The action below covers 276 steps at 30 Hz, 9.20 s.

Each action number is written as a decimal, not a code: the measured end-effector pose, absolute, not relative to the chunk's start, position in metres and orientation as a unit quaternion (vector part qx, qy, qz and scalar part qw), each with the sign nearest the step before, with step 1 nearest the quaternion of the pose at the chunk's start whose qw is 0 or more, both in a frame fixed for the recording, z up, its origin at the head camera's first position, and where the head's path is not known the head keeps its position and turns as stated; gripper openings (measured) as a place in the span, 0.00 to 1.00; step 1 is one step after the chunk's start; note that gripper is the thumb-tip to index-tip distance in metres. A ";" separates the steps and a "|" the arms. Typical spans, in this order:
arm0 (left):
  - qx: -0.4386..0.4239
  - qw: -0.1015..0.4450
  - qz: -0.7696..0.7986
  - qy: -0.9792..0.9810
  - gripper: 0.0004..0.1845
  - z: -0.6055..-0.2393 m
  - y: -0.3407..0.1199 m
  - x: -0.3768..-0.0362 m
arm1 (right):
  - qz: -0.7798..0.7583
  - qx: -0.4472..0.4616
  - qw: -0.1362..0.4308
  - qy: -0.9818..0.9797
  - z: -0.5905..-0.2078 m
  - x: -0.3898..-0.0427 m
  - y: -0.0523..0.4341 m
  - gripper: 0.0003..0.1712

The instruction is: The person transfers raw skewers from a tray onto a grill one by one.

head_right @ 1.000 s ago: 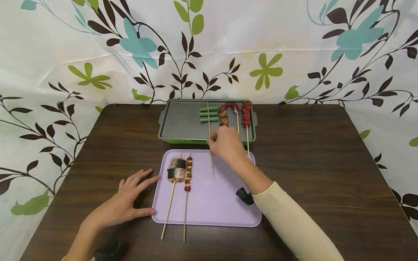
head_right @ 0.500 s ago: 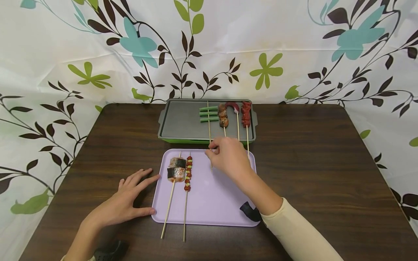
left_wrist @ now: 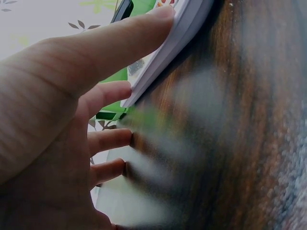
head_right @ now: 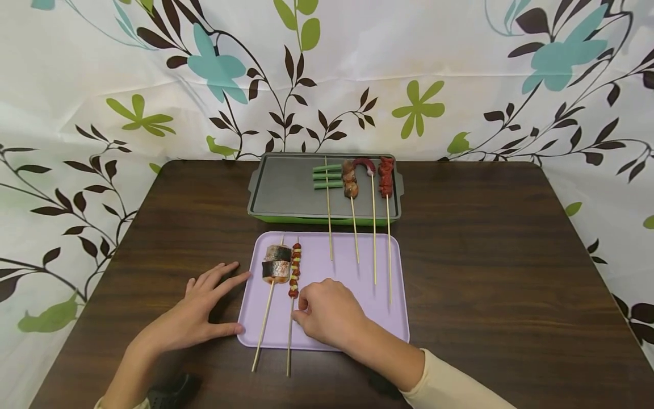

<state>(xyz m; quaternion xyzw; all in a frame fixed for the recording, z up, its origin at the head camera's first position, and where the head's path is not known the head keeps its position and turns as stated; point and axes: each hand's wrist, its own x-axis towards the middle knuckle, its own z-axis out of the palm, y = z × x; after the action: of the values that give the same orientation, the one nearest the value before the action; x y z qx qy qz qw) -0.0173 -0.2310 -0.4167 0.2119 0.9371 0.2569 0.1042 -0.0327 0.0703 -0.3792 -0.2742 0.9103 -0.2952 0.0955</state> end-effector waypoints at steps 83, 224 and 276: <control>0.211 0.105 0.265 0.935 0.50 -0.420 -0.233 -0.016 | -0.453 -0.142 0.191 0.859 -0.348 -0.099 0.081 0.06; 0.206 0.108 0.268 0.935 0.50 -0.420 -0.233 -0.015 | -0.473 -0.184 0.276 0.816 -0.397 -0.022 0.061 0.11; 0.213 0.102 0.268 0.934 0.49 -0.423 -0.235 -0.015 | -0.651 -0.005 0.259 0.714 -0.352 -0.129 0.031 0.09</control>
<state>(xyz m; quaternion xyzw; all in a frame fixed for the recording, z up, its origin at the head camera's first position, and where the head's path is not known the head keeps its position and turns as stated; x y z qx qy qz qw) -0.0145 -0.2353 -0.4230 0.2133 0.9339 0.2679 0.1025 -0.1292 0.0311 -0.3515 -0.0055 0.7136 -0.6510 0.2588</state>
